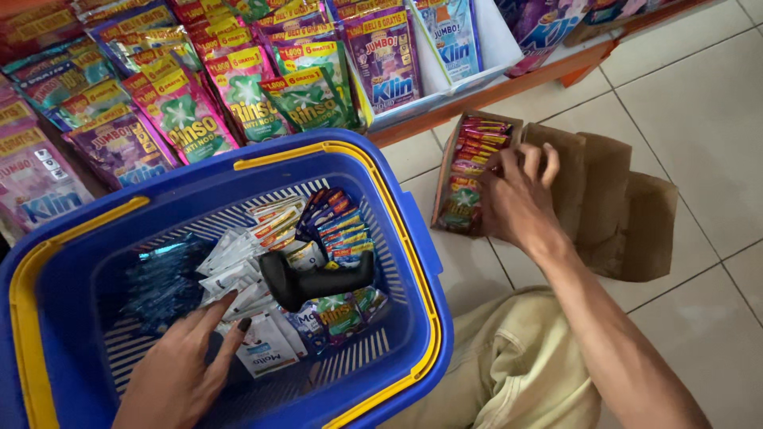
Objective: The person sits on the floor and repeatedly picks small sachets from a blue basket, scans each with a handheld barcode scanner, and places them into a brown paper bag. The process is repeated for multiple items throughout the clip.
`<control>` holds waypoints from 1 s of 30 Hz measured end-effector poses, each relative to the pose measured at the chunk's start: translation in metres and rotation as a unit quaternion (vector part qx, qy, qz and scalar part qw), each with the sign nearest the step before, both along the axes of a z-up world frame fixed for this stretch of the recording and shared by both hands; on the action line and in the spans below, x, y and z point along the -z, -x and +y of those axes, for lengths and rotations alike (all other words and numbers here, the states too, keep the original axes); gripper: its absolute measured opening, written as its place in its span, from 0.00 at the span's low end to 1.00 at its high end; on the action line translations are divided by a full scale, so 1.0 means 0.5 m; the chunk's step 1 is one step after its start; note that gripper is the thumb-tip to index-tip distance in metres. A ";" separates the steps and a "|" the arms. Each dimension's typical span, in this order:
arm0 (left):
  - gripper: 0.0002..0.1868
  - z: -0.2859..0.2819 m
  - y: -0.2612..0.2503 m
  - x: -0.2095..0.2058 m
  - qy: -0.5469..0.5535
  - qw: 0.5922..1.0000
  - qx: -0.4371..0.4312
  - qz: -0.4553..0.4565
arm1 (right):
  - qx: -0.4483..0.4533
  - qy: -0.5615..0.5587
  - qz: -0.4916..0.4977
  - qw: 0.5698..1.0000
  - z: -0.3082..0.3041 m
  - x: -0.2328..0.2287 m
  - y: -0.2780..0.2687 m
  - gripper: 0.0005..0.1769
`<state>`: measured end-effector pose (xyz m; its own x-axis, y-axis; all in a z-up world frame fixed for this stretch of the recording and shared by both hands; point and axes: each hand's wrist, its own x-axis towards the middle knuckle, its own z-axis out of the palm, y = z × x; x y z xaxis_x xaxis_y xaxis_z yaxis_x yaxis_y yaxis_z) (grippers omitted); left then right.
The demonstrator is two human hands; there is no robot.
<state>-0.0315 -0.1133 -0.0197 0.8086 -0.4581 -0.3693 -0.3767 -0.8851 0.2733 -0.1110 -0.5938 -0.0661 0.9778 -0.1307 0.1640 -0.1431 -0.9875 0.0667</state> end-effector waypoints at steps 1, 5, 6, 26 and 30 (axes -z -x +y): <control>0.30 -0.003 0.001 -0.004 -0.009 1.000 -0.003 0.002 | 0.003 0.014 -0.006 1.000 0.000 -0.001 0.002 0.16; 0.29 -0.005 0.004 -0.018 0.001 1.000 0.007 -0.008 | 0.026 0.035 -0.005 0.999 0.001 0.006 -0.001 0.24; 0.29 -0.005 0.003 -0.016 0.002 1.000 0.006 -0.008 | 0.025 0.036 -0.005 0.999 -0.003 0.011 -0.002 0.24; 0.21 0.214 -0.045 -0.052 0.306 0.943 -0.051 -0.124 | -0.177 -0.213 -0.259 0.925 0.379 -0.212 -0.021 0.09; 0.19 0.206 -0.050 -0.039 0.396 0.890 -0.115 -0.193 | -0.290 -0.272 -0.144 0.906 0.554 -0.230 -0.089 0.08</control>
<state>-0.0064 -0.0101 -0.0001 0.9113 -0.2571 0.3216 -0.4114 -0.5382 0.7356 -0.0664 -0.3167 0.0491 0.8353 0.2532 0.4880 0.4758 -0.7777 -0.4109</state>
